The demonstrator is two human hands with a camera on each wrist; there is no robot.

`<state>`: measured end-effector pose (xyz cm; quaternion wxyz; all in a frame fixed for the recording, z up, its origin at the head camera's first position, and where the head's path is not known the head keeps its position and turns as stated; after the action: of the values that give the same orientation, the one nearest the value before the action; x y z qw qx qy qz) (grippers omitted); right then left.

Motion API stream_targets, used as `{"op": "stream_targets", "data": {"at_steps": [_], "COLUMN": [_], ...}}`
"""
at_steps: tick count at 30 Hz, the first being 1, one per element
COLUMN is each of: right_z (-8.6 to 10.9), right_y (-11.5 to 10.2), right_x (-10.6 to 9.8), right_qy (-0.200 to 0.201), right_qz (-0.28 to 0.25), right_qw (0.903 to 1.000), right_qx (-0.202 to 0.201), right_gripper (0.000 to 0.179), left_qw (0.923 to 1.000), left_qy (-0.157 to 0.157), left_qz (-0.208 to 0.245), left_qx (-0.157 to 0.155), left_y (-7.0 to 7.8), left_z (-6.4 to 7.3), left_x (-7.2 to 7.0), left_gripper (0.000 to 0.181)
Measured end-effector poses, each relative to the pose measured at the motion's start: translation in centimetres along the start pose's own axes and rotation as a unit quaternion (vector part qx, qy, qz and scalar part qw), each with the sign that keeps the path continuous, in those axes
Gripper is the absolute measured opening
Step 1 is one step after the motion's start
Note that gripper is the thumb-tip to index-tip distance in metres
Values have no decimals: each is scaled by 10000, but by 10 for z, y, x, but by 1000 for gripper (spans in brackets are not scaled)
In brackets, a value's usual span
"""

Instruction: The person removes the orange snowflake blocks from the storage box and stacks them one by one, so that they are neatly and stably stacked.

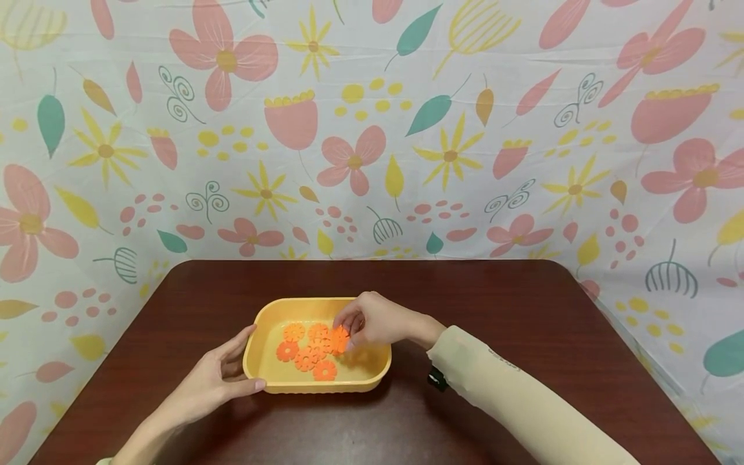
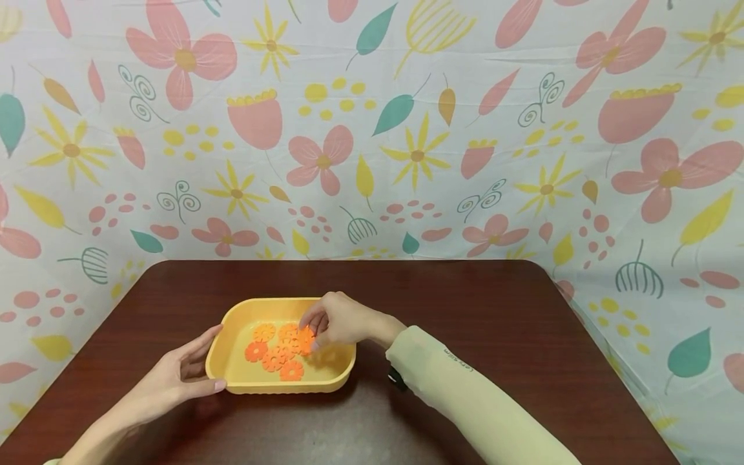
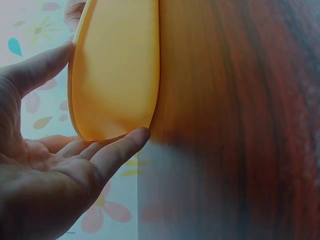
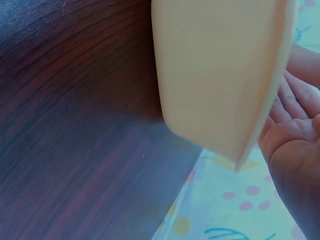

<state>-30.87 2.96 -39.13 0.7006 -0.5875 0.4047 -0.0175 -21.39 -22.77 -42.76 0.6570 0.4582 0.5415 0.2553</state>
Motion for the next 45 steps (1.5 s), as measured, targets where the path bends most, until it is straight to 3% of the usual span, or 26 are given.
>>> {"op": "stream_targets", "data": {"at_steps": [7, 14, 26, 32, 45], "right_z": [15, 30, 53, 69, 116], "right_y": [2, 8, 18, 23, 58], "right_x": [-20, -32, -49, -60, -91], "right_qy": [428, 652, 1106, 1319, 2027], "right_qz": [-502, -882, -1144, -1487, -1324], "right_qw": [9978, 9940, 9871, 9800, 9687], "right_qx": [26, 9, 183, 56, 541], "right_gripper": [37, 39, 41, 38, 41], "left_qw": [10000, 9993, 9996, 9995, 9996], "left_qy": [-7, 33, 8, 8, -10], "left_qz": [-3, -45, -27, 70, 127], "left_qx": [-40, -358, -283, -300, -243], "left_y": [0, -4, -3, -3, -3], "left_z": [0, 0, 0, 0, 1], "left_x": [1, 2, 2, 2, 2], "left_gripper": [101, 102, 102, 102, 101]}}
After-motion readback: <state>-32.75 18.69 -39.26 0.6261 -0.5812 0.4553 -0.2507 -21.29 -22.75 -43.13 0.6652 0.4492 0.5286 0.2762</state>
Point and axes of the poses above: each hand's wrist, its own z-axis away from the middle knuckle, its own x-axis out of the palm, y = z × x, the point moved 7 cm from there along -z, towards the middle knuckle, and after that the axes turned 10 degrees about -z, right-handed, at the moved point
